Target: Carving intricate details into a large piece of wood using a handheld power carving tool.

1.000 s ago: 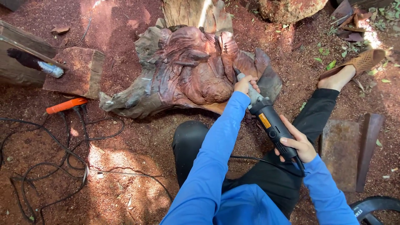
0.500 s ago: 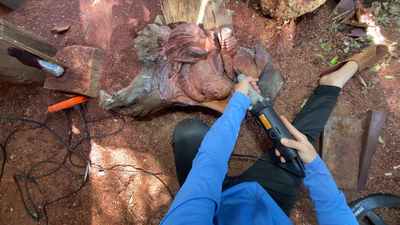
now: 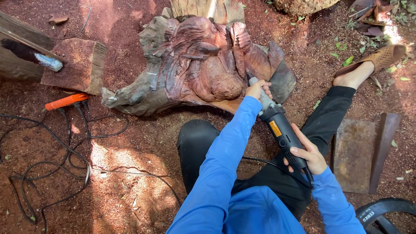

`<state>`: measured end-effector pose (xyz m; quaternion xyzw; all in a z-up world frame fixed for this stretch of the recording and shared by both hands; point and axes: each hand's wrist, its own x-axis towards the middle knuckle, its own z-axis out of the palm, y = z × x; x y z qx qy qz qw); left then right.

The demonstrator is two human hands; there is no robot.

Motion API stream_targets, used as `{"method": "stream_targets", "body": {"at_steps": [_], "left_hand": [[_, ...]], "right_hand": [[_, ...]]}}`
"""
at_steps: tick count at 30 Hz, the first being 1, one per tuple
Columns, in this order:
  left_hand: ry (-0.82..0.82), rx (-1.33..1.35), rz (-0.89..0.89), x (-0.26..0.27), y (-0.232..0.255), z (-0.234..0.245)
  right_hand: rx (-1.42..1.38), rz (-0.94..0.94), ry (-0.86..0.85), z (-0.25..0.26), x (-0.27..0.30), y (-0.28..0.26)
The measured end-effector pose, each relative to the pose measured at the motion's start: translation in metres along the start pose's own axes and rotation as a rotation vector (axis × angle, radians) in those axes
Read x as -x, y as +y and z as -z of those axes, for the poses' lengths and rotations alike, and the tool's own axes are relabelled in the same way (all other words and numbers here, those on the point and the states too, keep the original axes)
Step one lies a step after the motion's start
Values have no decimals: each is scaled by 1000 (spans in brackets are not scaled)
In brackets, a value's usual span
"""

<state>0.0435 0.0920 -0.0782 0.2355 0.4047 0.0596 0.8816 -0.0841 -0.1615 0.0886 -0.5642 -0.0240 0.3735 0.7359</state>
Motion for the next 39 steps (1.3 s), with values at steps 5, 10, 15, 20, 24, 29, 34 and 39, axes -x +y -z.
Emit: {"method": "stream_targets", "body": {"at_steps": [5,10,15,20,24,29,34,39], "left_hand": [[-7,-8,8,19,8,2],[-13,1,38,36,17,4],[-6,-21,48,38,17,7],[17,1,61,52,25,4],[27,-30,63,65,35,1],[35,-14,84,63,28,5],[42,-14,109,54,23,9],[31,-72,93,51,20,15]], "right_hand": [[12,-12,52,-20,9,2],[31,-21,82,-30,16,9],[-5,-5,67,-34,19,18],[-11,2,58,-35,22,23],[-8,1,59,-35,26,25],[-3,-5,86,-44,29,24],[-22,-1,118,-47,31,28],[-19,-24,137,-56,34,29]]}}
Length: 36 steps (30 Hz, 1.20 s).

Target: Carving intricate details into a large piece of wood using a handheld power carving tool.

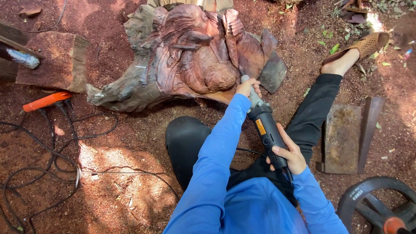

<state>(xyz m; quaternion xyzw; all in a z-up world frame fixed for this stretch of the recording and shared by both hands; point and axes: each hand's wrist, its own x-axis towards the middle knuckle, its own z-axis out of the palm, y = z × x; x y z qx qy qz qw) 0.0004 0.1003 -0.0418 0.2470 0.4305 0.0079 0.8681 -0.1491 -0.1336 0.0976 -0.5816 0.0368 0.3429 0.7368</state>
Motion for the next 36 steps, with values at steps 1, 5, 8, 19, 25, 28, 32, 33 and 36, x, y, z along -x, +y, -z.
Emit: {"method": "stream_targets", "body": {"at_steps": [1,5,8,19,25,28,32,33,36], "left_hand": [[1,-1,3,1,-2,2],[-52,-17,6,-7,-7,9],[-83,-29,2,-18,-15,16],[-116,-12,29,-7,-11,23],[-111,-4,47,-7,-13,25],[-95,23,46,-6,-13,24],[-92,12,43,-4,-12,25],[-100,15,44,-4,-13,27],[-94,-2,39,-6,-15,26]], "right_hand": [[-1,-2,2,-3,2,-1],[8,9,19,-8,4,3],[-6,10,20,-9,5,7],[-18,8,31,-10,7,19],[-23,9,36,-14,10,19],[-19,16,38,-14,10,21],[-19,9,49,-15,11,22],[-19,8,55,-16,12,22],[-15,1,49,-17,14,21]]}}
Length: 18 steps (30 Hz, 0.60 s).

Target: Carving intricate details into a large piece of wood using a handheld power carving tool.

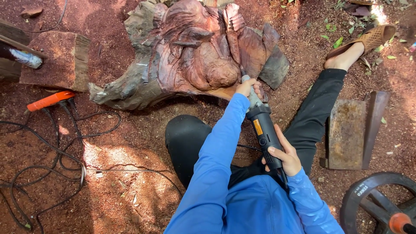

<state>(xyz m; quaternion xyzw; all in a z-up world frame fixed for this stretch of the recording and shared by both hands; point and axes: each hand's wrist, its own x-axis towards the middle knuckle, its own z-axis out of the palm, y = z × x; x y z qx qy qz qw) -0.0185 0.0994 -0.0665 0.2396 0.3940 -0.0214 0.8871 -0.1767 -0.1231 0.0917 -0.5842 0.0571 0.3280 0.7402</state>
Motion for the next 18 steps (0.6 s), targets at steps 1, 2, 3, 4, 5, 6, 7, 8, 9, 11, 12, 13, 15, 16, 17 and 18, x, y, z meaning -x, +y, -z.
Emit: {"method": "stream_targets", "body": {"at_steps": [1,2,3,4,5,6,7,8,9,11,12,13,15,16,17,18], "left_hand": [[1,-2,0,1,0,1],[-2,-12,-3,2,0,2],[-8,-24,-7,3,1,1],[-9,-27,-7,3,1,1],[-14,-12,1,3,1,2],[-18,2,10,3,0,2],[-17,2,7,4,-6,1],[-18,4,28,5,-12,0],[-20,2,47,5,-14,-1],[-73,18,59,37,-13,-24],[-126,40,76,52,-13,-36],[-135,41,70,48,-14,-43],[-233,155,48,41,-21,-58],[-242,158,49,38,-20,-68],[-153,24,9,34,-14,-79],[-61,-107,-33,31,-7,-91]], "right_hand": [[-2,0,0,0,1,-1],[2,-9,3,-1,1,-2],[6,-16,6,-1,1,-3],[3,-13,7,-2,3,-5],[11,-18,14,-3,5,-7],[19,-23,20,-3,6,-9],[18,-22,17,-2,11,-16],[30,-59,33,-1,15,-24],[39,-93,49,-1,18,-32],[97,-124,-51,34,23,-47],[161,-158,-146,52,25,-55],[166,-149,-148,65,18,-57],[261,-96,-229,93,7,-62],[268,-91,-225,100,-1,-58],[286,-1,-226,106,-15,-57],[303,90,-228,112,-28,-56]]}}
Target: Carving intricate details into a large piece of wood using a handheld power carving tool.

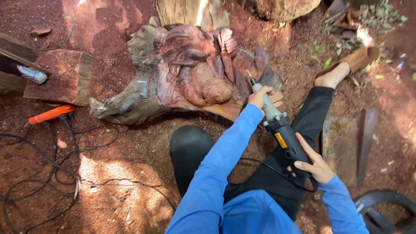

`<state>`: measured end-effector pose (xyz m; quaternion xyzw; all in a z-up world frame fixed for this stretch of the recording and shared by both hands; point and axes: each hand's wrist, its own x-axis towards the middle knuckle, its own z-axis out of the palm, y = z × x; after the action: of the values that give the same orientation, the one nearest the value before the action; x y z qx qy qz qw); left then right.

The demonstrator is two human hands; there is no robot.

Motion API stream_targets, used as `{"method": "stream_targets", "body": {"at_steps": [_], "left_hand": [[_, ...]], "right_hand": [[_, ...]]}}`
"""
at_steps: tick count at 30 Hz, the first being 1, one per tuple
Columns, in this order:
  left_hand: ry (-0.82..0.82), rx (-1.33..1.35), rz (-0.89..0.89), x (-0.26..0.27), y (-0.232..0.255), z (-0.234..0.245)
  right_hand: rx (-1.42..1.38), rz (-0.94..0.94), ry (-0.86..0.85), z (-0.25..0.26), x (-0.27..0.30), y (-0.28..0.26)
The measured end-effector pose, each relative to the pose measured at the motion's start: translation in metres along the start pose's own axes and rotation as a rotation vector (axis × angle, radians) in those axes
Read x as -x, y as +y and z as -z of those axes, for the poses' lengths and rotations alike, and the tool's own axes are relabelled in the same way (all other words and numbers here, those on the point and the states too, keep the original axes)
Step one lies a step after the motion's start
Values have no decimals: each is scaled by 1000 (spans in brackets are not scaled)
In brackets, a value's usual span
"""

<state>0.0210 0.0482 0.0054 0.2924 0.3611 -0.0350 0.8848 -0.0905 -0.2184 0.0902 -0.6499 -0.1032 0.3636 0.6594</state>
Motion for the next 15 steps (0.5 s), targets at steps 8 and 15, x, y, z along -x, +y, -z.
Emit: {"method": "stream_targets", "body": {"at_steps": [8,15], "left_hand": [[138,-469,-40,-101,33,21],[220,-734,-62,-70,60,11]], "right_hand": [[252,-108,76,-9,-76,31],[159,-251,214,-31,-110,60]]}}
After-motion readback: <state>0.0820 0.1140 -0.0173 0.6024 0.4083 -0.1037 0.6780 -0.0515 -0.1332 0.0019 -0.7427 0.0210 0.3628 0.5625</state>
